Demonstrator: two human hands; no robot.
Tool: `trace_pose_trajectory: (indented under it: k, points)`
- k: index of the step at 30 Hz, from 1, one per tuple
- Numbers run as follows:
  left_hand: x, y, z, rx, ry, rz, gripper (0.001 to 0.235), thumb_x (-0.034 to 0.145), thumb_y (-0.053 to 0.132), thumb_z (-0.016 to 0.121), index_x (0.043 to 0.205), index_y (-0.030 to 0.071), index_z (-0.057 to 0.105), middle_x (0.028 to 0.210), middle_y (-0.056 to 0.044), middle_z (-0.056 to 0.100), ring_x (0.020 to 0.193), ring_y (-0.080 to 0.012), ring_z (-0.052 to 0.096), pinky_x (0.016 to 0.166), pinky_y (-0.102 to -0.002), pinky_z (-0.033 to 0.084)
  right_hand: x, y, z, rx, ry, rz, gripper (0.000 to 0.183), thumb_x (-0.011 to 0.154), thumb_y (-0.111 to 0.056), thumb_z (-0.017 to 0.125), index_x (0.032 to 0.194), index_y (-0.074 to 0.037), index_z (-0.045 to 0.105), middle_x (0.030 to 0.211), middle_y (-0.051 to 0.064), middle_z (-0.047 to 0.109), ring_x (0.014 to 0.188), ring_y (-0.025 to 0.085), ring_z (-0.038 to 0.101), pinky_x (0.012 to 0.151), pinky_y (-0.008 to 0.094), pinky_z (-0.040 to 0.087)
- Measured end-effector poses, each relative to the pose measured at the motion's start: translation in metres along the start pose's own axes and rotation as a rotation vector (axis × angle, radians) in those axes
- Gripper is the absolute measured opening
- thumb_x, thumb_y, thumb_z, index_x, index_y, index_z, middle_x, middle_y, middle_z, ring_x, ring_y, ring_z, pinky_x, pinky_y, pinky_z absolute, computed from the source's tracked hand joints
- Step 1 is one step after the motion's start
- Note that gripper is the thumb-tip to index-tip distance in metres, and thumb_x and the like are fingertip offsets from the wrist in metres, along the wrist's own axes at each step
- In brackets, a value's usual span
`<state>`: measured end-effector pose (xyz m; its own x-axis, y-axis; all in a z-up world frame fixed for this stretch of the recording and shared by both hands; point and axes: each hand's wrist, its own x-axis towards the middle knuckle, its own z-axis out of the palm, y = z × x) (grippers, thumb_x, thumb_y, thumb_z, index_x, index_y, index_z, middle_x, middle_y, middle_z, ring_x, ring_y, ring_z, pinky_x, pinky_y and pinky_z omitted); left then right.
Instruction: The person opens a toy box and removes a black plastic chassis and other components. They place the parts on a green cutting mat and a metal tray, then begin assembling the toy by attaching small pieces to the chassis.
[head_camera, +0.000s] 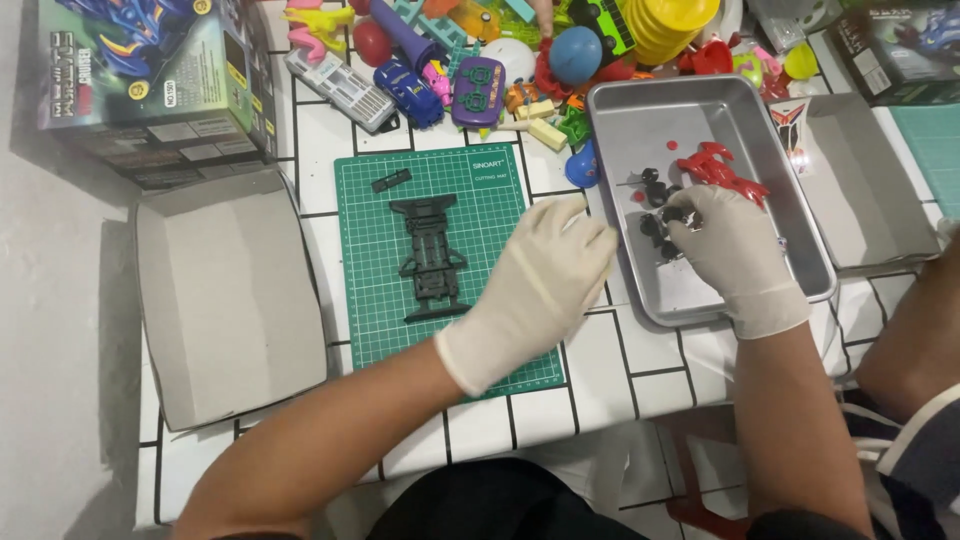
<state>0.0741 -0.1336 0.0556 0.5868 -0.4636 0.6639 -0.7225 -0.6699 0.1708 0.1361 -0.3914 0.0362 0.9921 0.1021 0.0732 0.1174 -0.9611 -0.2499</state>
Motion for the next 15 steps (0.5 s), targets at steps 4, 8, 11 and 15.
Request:
trace_pose_trajectory:
  k: [4, 8, 11, 15]
  points:
    - [0.057, -0.030, 0.140, 0.097, -0.013, -0.045, 0.016, 0.078, 0.024, 0.076, 0.087, 0.013, 0.071, 0.082, -0.006, 0.062, 0.104, -0.0311, 0.061, 0.097, -0.051, 0.047, 0.001, 0.034, 0.026, 0.051, 0.150, 0.051, 0.027, 0.089, -0.020, 0.073, 0.115, -0.024, 0.074, 0.107, -0.001, 0.072, 0.100, 0.017, 0.069, 0.088, 0.035, 0.055]
    - [0.085, -0.027, 0.204, 0.098, -0.084, -0.151, 0.013, 0.070, 0.026, 0.077, 0.074, 0.014, 0.073, 0.073, -0.011, 0.064, 0.087, -0.0330, 0.062, 0.084, -0.053, 0.047, -0.022, 0.030, 0.031, 0.095, 0.258, 0.000, 0.032, 0.087, -0.015, 0.072, 0.119, -0.022, 0.073, 0.102, 0.005, 0.070, 0.099, 0.025, 0.068, 0.085, 0.040, 0.055]
    - [0.096, -0.014, 0.211, 0.061, -0.005, -0.169, 0.004, 0.072, 0.015, 0.073, 0.070, 0.012, 0.073, 0.068, -0.014, 0.064, 0.082, -0.0350, 0.062, 0.080, -0.053, 0.045, -0.031, 0.012, 0.024, 0.144, 0.311, -0.027, 0.031, 0.088, -0.014, 0.071, 0.117, -0.022, 0.073, 0.104, 0.006, 0.069, 0.099, 0.027, 0.067, 0.084, 0.040, 0.054]
    - [0.102, -0.014, 0.224, 0.089, -0.126, -0.282, 0.005, 0.073, 0.013, 0.074, 0.068, 0.012, 0.075, 0.067, -0.012, 0.068, 0.080, -0.0318, 0.063, 0.077, -0.048, 0.041, -0.038, 0.007, 0.019, 0.237, 0.377, -0.059, 0.037, 0.087, -0.006, 0.071, 0.123, -0.016, 0.074, 0.105, 0.011, 0.069, 0.097, 0.029, 0.067, 0.081, 0.038, 0.055]
